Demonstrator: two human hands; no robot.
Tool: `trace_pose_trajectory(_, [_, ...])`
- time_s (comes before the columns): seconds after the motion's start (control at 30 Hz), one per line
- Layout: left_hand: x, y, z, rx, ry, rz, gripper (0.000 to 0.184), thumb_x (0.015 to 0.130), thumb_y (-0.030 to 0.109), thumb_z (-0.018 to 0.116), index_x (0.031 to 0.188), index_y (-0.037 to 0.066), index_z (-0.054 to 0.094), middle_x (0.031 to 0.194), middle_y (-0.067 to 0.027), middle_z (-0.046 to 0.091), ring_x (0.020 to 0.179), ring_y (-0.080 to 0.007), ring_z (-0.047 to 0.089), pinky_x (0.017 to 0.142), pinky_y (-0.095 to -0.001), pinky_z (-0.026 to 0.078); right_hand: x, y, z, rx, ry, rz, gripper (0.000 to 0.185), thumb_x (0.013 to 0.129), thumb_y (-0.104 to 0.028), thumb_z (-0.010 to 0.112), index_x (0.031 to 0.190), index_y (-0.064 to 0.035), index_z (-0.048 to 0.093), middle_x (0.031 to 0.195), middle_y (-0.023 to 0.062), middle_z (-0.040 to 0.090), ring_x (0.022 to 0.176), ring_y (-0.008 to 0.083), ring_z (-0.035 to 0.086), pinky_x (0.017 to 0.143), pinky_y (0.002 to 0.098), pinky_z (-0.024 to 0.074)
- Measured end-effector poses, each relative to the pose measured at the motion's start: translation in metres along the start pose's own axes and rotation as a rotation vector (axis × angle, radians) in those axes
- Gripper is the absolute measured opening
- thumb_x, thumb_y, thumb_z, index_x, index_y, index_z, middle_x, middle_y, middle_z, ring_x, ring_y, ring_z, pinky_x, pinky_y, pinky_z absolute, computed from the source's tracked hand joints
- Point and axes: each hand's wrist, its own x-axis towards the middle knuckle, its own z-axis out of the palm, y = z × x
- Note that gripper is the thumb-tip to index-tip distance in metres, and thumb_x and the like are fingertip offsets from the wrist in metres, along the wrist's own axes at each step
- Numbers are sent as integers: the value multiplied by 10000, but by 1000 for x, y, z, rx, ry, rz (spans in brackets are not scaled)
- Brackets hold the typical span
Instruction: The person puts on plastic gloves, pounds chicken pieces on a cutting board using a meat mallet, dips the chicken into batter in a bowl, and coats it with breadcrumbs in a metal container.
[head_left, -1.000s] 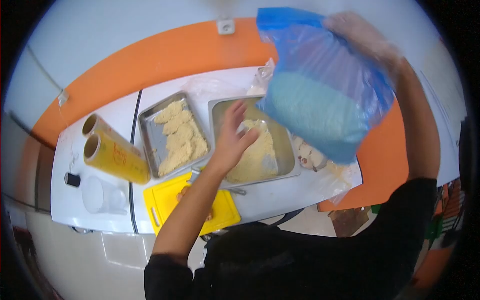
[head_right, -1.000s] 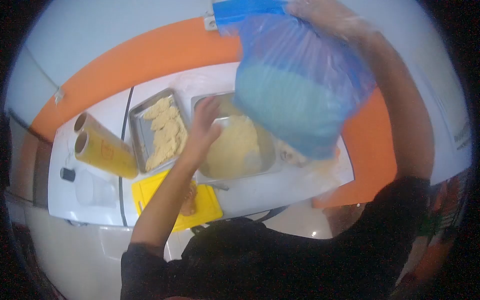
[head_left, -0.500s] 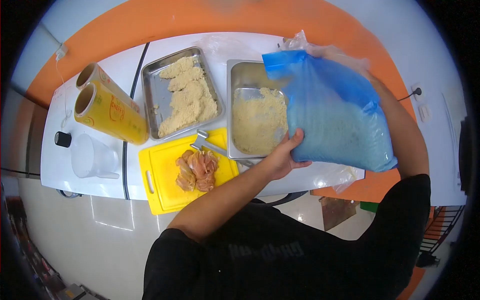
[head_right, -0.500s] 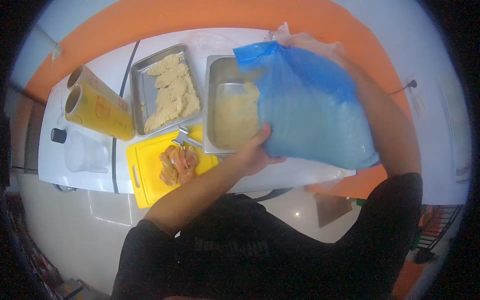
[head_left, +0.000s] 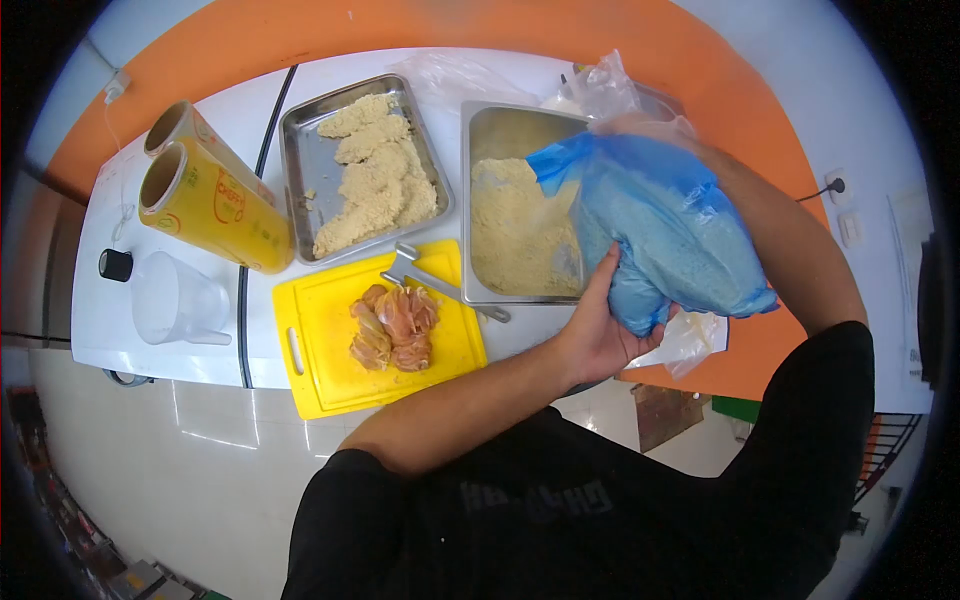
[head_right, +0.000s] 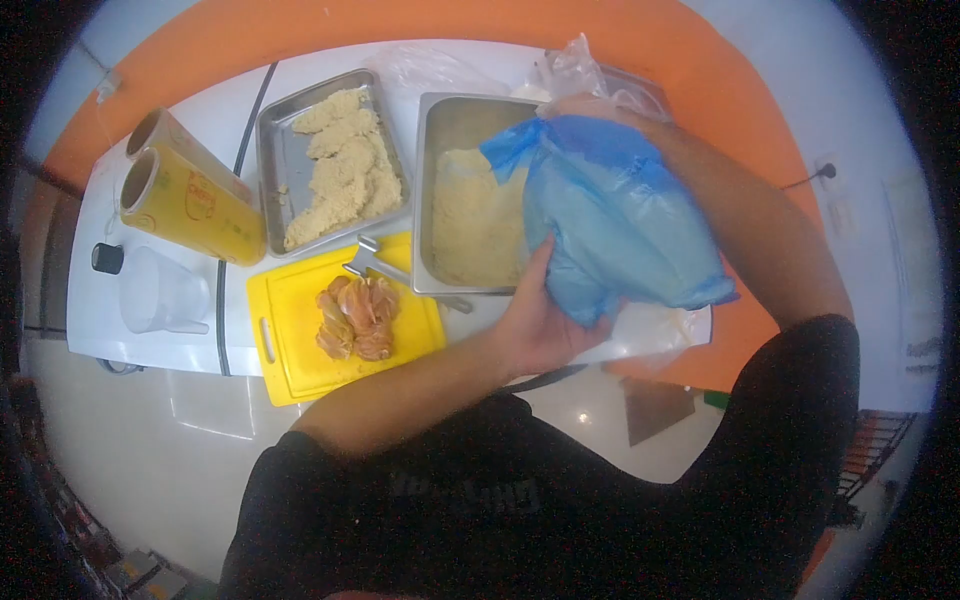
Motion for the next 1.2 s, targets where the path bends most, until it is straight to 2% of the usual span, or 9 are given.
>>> trace_pose_trajectory(0.17, [-16, -1, 26, 62, -20, 16, 717, 875, 714, 418, 1369, 194, 417, 1295, -38, 516, 1109, -201, 524, 806, -324, 458, -4, -1, 12, 2, -36, 43, 397, 931, -362, 544, 1126, -24, 617, 1013, 99, 646, 927, 193, 604, 837, 342, 496])
trace_pose_trajectory(0.67, [-14, 7, 27, 136, -64, -14, 601, 896, 682, 429, 1295, 233, 468, 1177, 2, 573, 1047, -163, 537, 812, -309, 456, -20, 6, 19, 133, -74, 83, 371, 933, -349, 542, 1107, -32, 627, 1017, 85, 644, 936, 183, 596, 837, 325, 486])
trace_pose_trajectory(0.87, [-8, 15, 23, 216, -104, 6, 593, 902, 678, 420, 1291, 234, 470, 1186, 11, 572, 1058, -155, 532, 826, -317, 459, -28, 11, 20, 251, -65, 84, 361, 934, -344, 541, 1099, -35, 632, 1019, 79, 643, 939, 178, 593, 837, 318, 482])
trace_pose_trajectory(0.97, [-8, 15, 31, 219, -6, 28, 592, 905, 671, 426, 1299, 231, 466, 1210, 3, 558, 1083, -156, 514, 856, -346, 446, -34, 15, 22, 317, -49, 76, 357, 934, -341, 541, 1095, -37, 634, 1019, 76, 643, 941, 176, 592, 837, 314, 480])
trace_pose_trajectory(1.07, [-9, 14, 26, 246, 4, 42, 579, 914, 648, 440, 1314, 229, 459, 1244, -8, 538, 1107, -166, 494, 895, -368, 416, -39, 18, 21, 402, -32, 62, 352, 935, -339, 541, 1092, -39, 636, 1020, 73, 643, 943, 174, 590, 837, 310, 478])
trace_pose_trajectory(1.2, [-10, 13, 27, 266, 94, -20, 544, 922, 624, 457, 1301, 234, 466, 1226, -8, 545, 1079, -181, 499, 906, -390, 398, -43, 22, 23, 557, 2, 29, 345, 935, -335, 540, 1086, -41, 638, 1021, 69, 642, 945, 171, 588, 837, 306, 475])
